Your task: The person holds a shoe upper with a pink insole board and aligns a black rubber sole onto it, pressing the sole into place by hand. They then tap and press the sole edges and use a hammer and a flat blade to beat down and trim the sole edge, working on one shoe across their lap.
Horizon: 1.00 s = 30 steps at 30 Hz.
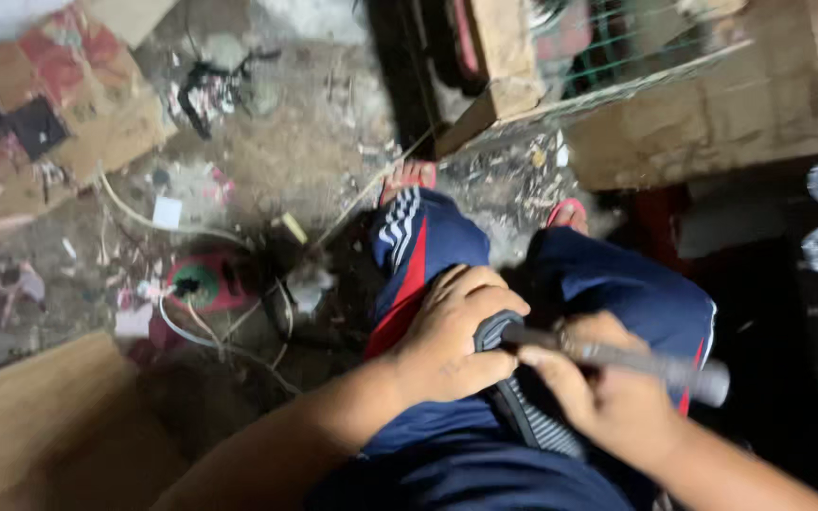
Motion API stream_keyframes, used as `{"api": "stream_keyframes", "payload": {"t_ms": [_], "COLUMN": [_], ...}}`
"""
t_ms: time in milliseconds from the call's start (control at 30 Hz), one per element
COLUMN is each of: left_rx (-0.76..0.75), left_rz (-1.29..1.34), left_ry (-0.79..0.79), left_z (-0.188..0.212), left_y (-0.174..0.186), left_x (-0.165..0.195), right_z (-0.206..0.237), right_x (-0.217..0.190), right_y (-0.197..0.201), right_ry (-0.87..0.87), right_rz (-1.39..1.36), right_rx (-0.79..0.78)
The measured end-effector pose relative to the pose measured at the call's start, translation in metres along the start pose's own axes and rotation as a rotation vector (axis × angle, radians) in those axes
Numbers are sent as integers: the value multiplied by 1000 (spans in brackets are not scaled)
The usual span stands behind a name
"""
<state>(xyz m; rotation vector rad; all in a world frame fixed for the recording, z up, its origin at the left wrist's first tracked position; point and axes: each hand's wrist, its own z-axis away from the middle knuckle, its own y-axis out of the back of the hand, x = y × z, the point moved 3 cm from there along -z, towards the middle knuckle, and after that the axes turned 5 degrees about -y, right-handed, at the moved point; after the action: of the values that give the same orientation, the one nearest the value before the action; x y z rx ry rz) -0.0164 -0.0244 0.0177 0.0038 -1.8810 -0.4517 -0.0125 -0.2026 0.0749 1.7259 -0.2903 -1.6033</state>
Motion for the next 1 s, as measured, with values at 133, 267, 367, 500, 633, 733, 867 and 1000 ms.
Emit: {"api": "stream_keyframes", "payload": {"t_ms": [133, 267, 367, 500, 633, 733, 867, 1000], "left_rx": [-73, -110, -52, -245, -262, -223, -15, 23], "left_rz": [18, 21, -10, 194, 556, 650, 502, 362], "left_ry": [74, 95, 109, 168, 220, 266, 372, 355], "left_z": [4, 4, -8, -15, -4, 4, -2, -15], "left_y": [-1, 0, 1, 15, 11, -8, -22, -21], "left_x": [-8, -16, -11, -3, -3, -6, -18, -28], "right_z": [-30, -38, -28, -8, 28, 59, 66, 52], "right_x": [-6, -7, -9, 2, 18, 21, 25, 25], "right_y": [11, 3, 5, 16, 19, 19, 12, 1], "right_ry": [-295, -100, 18, -119, -178, -93, 14, 212], "right_rz": [60, 252, 341, 66, -35, -54, 18, 112], "right_rx": [-279, -302, -150, -54, 75, 137, 103, 190]}}
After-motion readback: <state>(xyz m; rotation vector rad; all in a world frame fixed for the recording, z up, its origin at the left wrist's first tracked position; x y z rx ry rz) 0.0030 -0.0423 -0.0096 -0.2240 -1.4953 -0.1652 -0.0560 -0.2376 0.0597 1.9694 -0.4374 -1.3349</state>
